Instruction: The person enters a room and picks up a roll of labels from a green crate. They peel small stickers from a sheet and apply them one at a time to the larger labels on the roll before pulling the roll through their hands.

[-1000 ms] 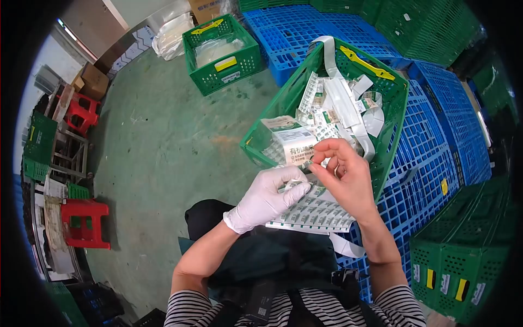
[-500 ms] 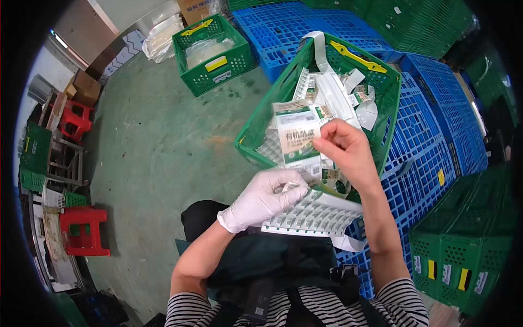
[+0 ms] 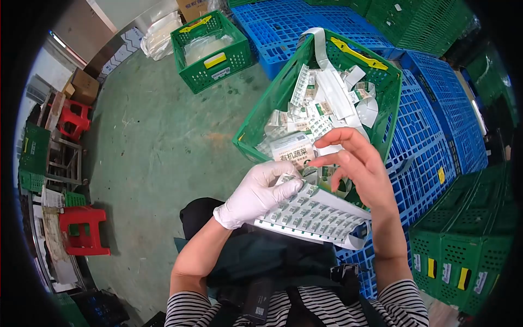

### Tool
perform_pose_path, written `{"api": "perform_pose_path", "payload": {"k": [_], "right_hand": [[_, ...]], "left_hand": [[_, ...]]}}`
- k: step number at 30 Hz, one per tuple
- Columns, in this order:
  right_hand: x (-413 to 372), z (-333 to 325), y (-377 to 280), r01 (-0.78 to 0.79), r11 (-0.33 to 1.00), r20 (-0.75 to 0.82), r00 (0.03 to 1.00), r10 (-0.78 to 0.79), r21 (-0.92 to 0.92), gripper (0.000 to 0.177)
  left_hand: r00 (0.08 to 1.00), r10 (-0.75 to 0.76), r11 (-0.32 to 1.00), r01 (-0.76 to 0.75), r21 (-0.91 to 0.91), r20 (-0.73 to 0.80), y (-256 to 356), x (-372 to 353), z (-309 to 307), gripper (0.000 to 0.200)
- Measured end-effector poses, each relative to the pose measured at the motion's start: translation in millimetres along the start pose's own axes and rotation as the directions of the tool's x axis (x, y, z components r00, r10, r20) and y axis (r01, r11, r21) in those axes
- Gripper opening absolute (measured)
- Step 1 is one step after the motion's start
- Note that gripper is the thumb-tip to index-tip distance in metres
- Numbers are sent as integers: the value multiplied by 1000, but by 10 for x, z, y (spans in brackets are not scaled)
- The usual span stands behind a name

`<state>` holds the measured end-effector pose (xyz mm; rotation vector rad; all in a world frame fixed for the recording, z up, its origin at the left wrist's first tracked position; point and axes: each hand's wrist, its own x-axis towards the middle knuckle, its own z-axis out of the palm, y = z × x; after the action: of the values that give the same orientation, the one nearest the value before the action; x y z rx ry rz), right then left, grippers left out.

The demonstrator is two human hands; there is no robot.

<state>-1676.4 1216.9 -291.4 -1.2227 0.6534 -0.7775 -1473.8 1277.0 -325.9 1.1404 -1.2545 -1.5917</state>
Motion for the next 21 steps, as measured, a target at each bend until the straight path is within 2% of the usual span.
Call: {"api": "perform_pose_path", "payload": {"k": [2, 4, 8, 10, 12, 14, 16, 18, 20, 21], "right_hand": [[5, 50, 31, 54, 993, -16, 998, -56, -100, 34], [3, 70, 35, 52, 993, -29, 998, -55, -104, 31], [-5, 79, 80, 76, 993, -5, 997, -77, -88, 27], [-29, 105, 95, 83, 993, -8, 996, -84, -80, 28], [-51, 129, 108, 92, 983, 5, 996, -93, -159, 29], [-47, 92, 130, 63, 975, 19, 998, -61, -213, 32], [-29, 86, 137, 165, 935, 80, 986, -147, -315, 37], [-28, 67, 156, 146, 942, 62, 989, -133, -301, 39], [4, 26, 151, 281, 747, 88, 954, -288, -603, 42], [17, 10, 159, 280, 748, 86, 954, -288, -602, 42]], "left_hand": [[999, 43, 999, -43, 23, 9, -29, 5, -16, 19], [998, -70, 998, 70, 1, 4, 9, -19, -12, 20], [998, 55, 998, -55, -38, -6, -42, -8, 14, 19], [998, 61, 998, -61, -11, 12, -25, -9, 10, 18], [997, 69, 997, -69, 17, 30, -10, -9, 11, 18], [1000, 9, 1000, -9, -11, -13, -6, -15, 26, 15], [998, -37, 999, 37, -12, -42, 30, -24, 30, 17], [994, -85, 996, 84, -15, -69, 25, -26, 39, 19], [998, 32, 999, -30, 22, -58, -26, -12, 45, 19], [994, 79, 996, -75, 57, -73, -53, -9, 53, 19]]}}
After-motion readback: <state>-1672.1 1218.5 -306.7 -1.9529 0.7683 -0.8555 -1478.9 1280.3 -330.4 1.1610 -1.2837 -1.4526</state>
